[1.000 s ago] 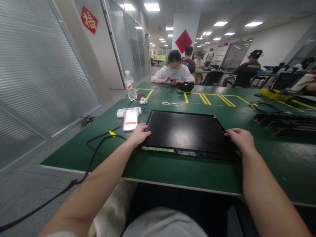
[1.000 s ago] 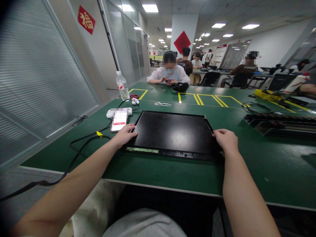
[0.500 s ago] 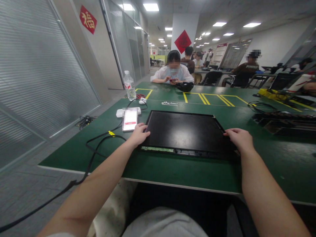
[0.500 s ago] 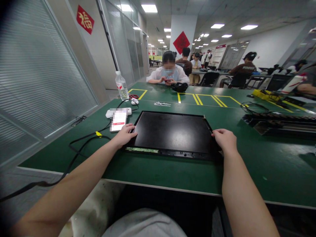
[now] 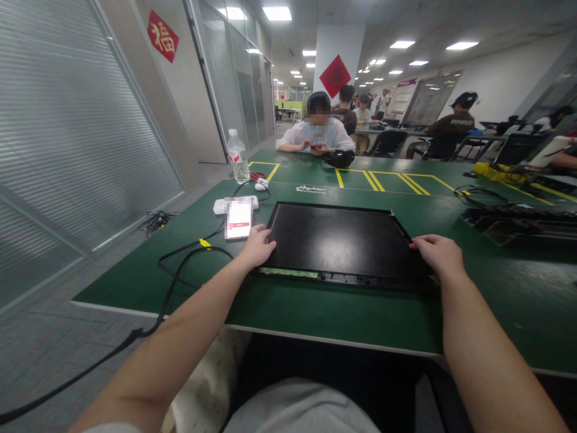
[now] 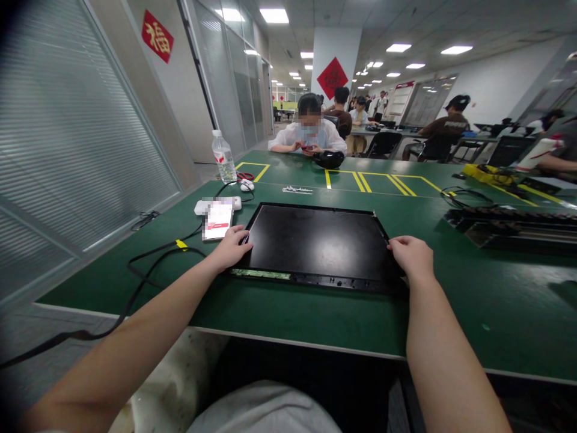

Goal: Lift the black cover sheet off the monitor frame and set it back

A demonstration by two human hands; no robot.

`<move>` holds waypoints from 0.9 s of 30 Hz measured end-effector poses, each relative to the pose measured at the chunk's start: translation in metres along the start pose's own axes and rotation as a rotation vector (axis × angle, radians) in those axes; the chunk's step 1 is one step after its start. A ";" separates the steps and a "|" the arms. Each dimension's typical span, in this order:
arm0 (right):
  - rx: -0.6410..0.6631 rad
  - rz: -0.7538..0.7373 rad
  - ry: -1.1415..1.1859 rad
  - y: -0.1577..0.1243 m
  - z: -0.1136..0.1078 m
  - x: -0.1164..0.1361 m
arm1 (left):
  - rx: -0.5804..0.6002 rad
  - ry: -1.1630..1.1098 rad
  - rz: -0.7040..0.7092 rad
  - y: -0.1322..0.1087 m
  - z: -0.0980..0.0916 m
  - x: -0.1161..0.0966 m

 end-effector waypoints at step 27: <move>-0.009 -0.032 -0.042 0.006 0.003 -0.005 | 0.308 0.116 0.446 -0.023 -0.027 -0.034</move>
Point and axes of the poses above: each hand's wrist, its own y-axis towards the middle knuckle, its own z-axis out of the palm, x = y × z, the point moved 1 cm from there along y, towards the middle knuckle, and after that the axes turned 2 degrees about x, right-handed, at the moved point
